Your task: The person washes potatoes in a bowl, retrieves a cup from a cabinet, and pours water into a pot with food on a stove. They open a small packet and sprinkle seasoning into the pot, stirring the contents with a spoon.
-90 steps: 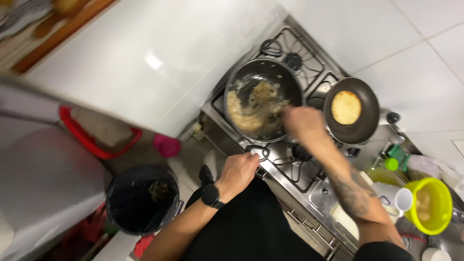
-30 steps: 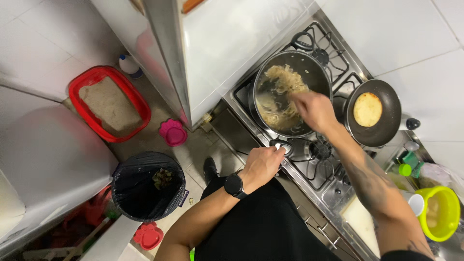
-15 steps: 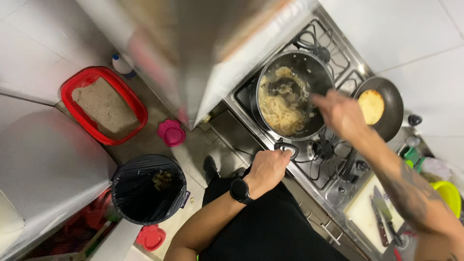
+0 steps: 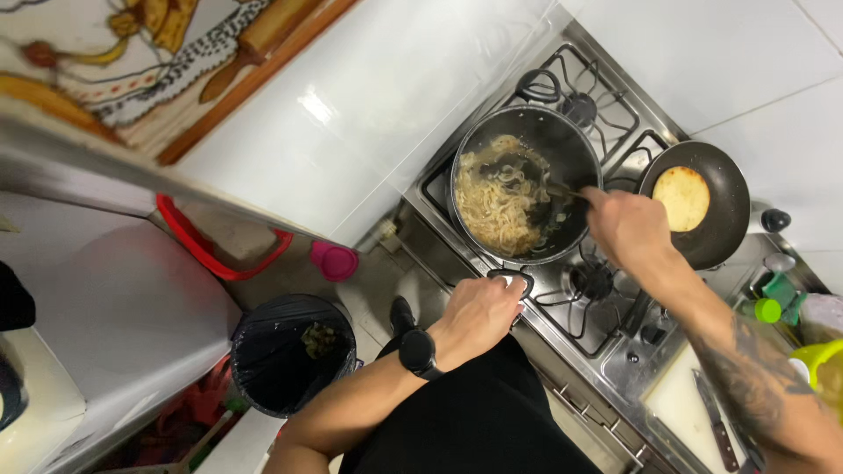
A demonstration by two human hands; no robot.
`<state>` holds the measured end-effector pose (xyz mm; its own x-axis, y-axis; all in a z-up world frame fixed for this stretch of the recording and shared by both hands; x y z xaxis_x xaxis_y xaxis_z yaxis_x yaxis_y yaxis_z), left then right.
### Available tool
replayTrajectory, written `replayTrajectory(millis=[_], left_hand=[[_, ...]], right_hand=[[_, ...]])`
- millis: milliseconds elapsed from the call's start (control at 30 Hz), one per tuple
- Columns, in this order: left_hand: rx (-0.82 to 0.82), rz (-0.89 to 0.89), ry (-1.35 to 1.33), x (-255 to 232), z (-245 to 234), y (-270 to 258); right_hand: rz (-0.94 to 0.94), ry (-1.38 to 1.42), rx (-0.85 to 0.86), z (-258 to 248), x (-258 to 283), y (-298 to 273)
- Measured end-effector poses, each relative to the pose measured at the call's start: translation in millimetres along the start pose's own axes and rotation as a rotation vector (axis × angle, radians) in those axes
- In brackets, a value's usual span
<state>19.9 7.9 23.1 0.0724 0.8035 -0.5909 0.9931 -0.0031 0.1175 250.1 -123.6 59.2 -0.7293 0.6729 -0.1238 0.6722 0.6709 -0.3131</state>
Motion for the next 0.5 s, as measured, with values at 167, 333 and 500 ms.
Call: replayTrajectory(millis=[167,333,500], left_hand=[[-0.034,-0.031,0.13,-24.9,-86.6,14.3],[-0.074,-0.266,0.013,-42.8,-148.4,19.8],[0.02,-0.508,0.078,-35.4,-142.8,1.6]], right_hand=[[-0.04,0.164,0.21,-22.9,58.7,-26.8],[-0.036,0.211,-0.04,-6.2,46.5,-1.0],[0.044,0.059,-0.189,39.6,12.7,30.3]])
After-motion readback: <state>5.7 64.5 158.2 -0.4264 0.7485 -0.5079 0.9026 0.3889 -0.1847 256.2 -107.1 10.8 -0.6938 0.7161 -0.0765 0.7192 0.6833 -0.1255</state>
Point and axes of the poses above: each hand's wrist, its own y-axis towards the middle knuckle, its own z-axis out of the palm, x = y × z, the point moved 2 cm from there along y, towards the middle knuckle, and after that the axes turned 7 degrees about y, right-handed, at the moved point
